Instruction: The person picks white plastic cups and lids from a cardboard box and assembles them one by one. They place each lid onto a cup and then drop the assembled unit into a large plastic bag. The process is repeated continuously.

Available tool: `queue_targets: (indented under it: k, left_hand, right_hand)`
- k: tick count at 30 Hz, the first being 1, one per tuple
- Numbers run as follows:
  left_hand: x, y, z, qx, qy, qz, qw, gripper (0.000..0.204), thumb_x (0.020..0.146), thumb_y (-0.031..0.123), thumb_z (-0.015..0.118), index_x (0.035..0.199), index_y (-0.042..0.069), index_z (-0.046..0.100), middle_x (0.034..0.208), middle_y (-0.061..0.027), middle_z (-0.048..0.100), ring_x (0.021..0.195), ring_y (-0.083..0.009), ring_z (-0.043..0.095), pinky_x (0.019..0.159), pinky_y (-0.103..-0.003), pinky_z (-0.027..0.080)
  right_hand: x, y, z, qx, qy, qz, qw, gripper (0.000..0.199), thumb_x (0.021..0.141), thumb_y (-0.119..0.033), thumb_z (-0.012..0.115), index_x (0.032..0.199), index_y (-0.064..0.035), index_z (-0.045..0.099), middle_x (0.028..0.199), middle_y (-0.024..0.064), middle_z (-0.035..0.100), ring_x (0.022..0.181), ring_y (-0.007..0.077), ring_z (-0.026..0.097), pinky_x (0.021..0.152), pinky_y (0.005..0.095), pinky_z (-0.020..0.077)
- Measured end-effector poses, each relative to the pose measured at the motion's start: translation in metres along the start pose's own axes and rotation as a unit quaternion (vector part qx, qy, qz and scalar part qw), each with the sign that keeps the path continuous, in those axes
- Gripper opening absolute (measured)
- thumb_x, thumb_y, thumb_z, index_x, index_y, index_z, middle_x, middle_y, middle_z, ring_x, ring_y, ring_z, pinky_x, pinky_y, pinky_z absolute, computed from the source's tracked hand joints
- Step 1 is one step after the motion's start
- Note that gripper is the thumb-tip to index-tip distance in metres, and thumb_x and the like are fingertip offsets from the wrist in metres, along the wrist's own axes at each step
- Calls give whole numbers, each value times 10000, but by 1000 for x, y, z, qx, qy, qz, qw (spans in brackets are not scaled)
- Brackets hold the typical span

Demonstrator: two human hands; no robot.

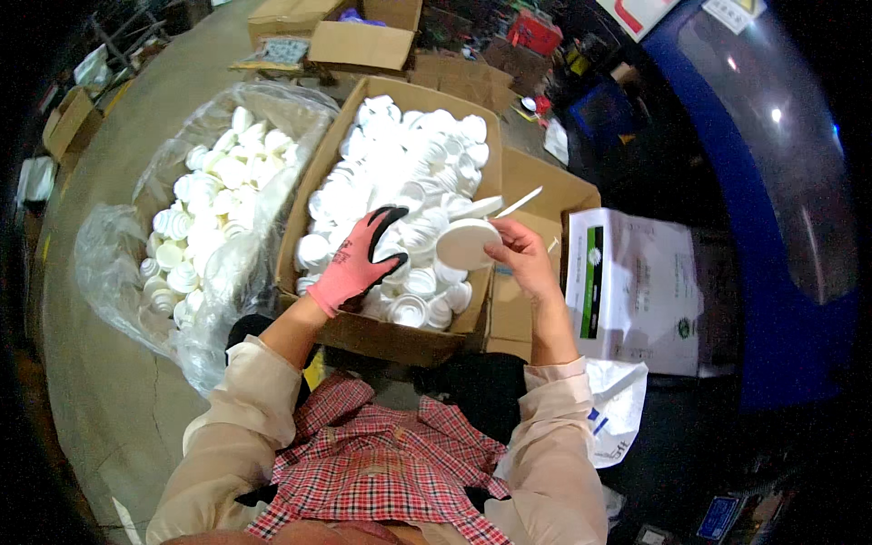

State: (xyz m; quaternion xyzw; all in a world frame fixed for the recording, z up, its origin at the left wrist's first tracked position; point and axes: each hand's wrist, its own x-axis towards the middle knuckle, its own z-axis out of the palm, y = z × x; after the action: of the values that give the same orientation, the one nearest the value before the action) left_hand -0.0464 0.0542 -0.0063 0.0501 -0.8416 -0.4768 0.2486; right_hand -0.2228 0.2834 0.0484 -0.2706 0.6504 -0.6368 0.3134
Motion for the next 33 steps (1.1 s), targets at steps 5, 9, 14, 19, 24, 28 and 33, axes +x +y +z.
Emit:
queue_targets:
  k: [5, 9, 14, 19, 24, 28, 33]
  left_hand:
    - [4, -4, -36, -278, -41, 28, 959, 946, 684, 65, 793, 1478, 71, 279, 1529, -87, 266, 1396, -187, 247, 1132, -350, 239]
    - [-5, -1, -45, -471, -129, -115, 865, 659, 835, 145, 680, 1411, 11, 389, 1366, -104, 493, 1222, -175, 467, 1036, -310, 378]
    - [-1, -11, -54, -420, -131, -129, 889, 610, 905, 265, 639, 1404, 17, 391, 1275, -99, 553, 1136, -170, 525, 914, -307, 478]
    - [2, 15, -49, -375, -36, -139, 916, 588, 923, 171, 592, 1436, 56, 331, 1360, -124, 470, 1127, -191, 527, 741, -308, 571]
    - [1, 7, -42, -331, -43, -105, 937, 503, 827, 117, 669, 1281, -13, 494, 1272, -147, 543, 1140, -224, 533, 981, -318, 406]
    - [-10, -34, -30, -120, 16, -64, 991, 474, 814, 31, 685, 1258, -7, 521, 1191, -100, 583, 1078, -152, 547, 925, -280, 443]
    - [-13, -5, -26, -30, 34, -48, 998, 517, 752, 107, 734, 1226, 16, 547, 1199, -198, 588, 1219, -381, 487, 1034, -414, 371]
  right_hand:
    - [17, 3, 63, 147, -195, -63, 968, 400, 762, -129, 749, 1121, -12, 618, 1202, 179, 602, 1163, 296, 542, 1024, 392, 385]
    - [23, 22, 80, 135, -210, -97, 963, 379, 770, -96, 736, 1119, 0, 624, 1222, 170, 598, 1160, 266, 547, 1010, 377, 399]
    - [39, 21, 84, 106, -173, -88, 975, 361, 812, -85, 707, 1154, -6, 621, 1143, 89, 646, 1051, 173, 587, 935, 323, 441]
    - [43, 28, 80, 108, -114, -79, 984, 362, 831, -67, 690, 1180, -8, 612, 1104, 58, 648, 1022, 136, 581, 906, 282, 442]
    - [43, 26, 88, 64, -119, -122, 983, 313, 852, -39, 665, 1158, 2, 616, 1086, 36, 603, 1022, 125, 560, 904, 276, 443]
    - [39, 29, 112, 61, 18, -207, 976, 378, 863, -26, 643, 1220, -8, 521, 1111, 83, 603, 1051, 174, 578, 929, 302, 449]
    - [45, 33, 106, 193, 98, -94, 972, 390, 999, -317, 496, 1180, 28, 518, 1063, 115, 656, 1007, 180, 611, 923, 309, 456]
